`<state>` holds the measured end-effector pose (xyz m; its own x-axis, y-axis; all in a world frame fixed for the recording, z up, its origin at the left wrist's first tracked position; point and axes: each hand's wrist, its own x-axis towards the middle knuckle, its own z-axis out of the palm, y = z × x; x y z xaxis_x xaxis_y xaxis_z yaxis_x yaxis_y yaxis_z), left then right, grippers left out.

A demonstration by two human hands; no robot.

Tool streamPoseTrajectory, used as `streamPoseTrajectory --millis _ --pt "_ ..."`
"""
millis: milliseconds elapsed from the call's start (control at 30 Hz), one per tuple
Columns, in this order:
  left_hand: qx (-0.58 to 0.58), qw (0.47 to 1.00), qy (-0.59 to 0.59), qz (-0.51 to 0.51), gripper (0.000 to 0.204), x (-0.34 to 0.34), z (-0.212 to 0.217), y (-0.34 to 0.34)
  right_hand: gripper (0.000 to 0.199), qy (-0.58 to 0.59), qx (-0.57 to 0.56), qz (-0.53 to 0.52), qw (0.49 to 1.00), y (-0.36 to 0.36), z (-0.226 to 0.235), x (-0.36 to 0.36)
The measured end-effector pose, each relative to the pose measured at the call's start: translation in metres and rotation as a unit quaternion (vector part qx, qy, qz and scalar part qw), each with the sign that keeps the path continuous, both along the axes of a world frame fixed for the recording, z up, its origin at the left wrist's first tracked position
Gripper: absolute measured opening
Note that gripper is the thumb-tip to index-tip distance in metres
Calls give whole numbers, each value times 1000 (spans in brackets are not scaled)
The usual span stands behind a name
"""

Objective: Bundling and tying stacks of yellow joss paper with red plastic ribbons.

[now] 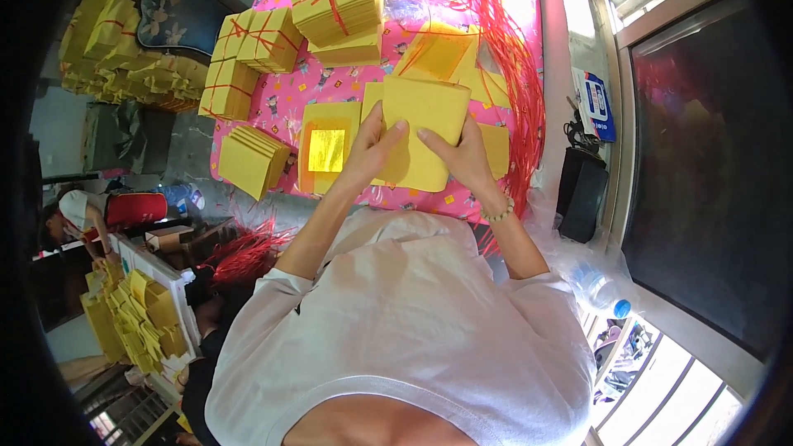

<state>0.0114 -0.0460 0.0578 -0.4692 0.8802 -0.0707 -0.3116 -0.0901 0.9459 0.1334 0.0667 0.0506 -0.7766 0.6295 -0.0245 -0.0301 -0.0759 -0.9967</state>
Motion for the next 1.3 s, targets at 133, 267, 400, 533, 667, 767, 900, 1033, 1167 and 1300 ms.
streamPoseTrajectory --millis 133,267,400,533,667,767,900,1033,1167,1300 --pt "33 999 16 21 34 7 5 -3 44 1 32 4 999 -1 2 6" --pt "62 998 11 30 34 8 10 -3 43 5 39 11 999 -3 19 6" --pt "41 999 3 32 33 10 16 -4 42 10 26 14 1000 -3 20 5" --pt "42 998 -3 49 31 12 16 -1 35 28 -11 -3 1000 -7 25 0" --pt "6 998 15 60 30 9 12 1 27 3 -49 -54 997 -11 30 -4" --pt "-41 997 -38 55 31 5 18 3 26 2 -52 -65 997 -9 33 -8" --pt "-63 994 -85 21 31 -7 10 9 28 7 -90 -43 995 3 14 -14" --pt "-89 989 -114 11 28 -15 6 16 30 -8 -96 -42 994 9 7 -20" --pt "-108 984 -141 2 25 -23 -6 22 31 -9 -110 -32 993 14 0 -26" --pt "-121 981 -151 7 24 -24 -14 23 32 -38 -118 -29 992 16 -9 -28"
